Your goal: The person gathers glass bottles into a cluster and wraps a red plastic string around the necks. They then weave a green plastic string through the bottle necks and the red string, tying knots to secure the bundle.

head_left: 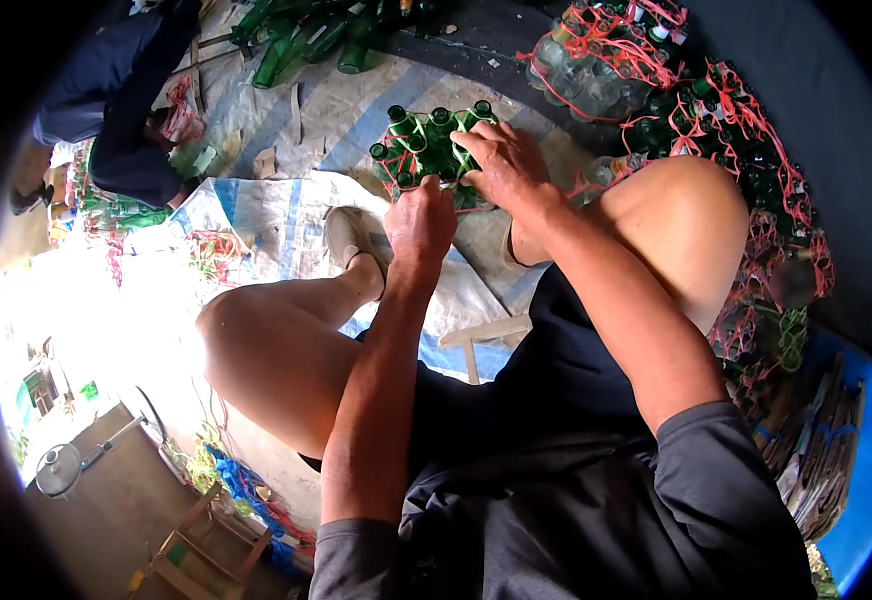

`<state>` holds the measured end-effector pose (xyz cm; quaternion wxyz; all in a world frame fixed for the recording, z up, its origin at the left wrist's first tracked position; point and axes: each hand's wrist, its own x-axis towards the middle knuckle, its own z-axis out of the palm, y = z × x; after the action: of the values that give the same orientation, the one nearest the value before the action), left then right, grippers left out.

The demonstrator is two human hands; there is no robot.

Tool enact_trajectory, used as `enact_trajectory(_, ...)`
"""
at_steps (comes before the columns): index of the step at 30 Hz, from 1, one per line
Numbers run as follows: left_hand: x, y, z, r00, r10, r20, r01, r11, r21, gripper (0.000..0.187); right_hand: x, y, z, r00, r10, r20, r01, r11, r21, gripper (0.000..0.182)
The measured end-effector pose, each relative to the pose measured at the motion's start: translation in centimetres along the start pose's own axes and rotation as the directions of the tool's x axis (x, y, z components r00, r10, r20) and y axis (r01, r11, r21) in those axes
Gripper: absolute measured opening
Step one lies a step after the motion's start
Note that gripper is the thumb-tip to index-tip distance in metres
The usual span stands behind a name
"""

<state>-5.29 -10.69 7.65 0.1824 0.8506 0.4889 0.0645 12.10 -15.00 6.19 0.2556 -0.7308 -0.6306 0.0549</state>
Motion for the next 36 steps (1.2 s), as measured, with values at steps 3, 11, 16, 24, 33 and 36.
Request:
enact_trajectory(3,0.5,0.4,-0.6,0.995,0.097,0.026,-0.098,0.992,0.084,0.020,0.0,0.3,0.2,0.999,0.029,0.036,-0.029,1.000,-0.003,0.060)
enact_trajectory(11,4.8,1.5,-3.3,0.880,0.420,0.224,-0.470,0.840,0.272,0.011,-0.1,0.8,1.3,0.999,0.048,-0.001,-0.048,0.999,0.008,0.052)
enact_trajectory(16,7.8,1.9,-3.6,0.806,0.469,0.361,-0.584,0.731,0.353,0.010,-0.1,0.2,0.3,0.998,0.053,-0.022,-0.053,0.999,-0.010,0.056)
enact_trajectory(24,11.2,0.3,-2.3,0.869,0.349,0.351,-0.427,0.887,0.176,0.017,-0.2,0.6,0.9,0.997,0.081,-0.011,-0.080,0.995,0.058,0.052)
enact_trajectory(33,12.1,-1.4,-0.8,0.926,0.232,0.297,-0.287,0.945,0.155,0.018,0.2,0.7,1.1,0.995,0.093,-0.035,-0.090,0.992,0.085,0.053)
enact_trajectory(36,11.3,-1.1,-0.9,0.947,0.189,0.261,-0.252,0.939,0.234,0.017,0.2,0.7,1.0,0.996,0.078,-0.046,-0.073,0.992,0.098,0.052)
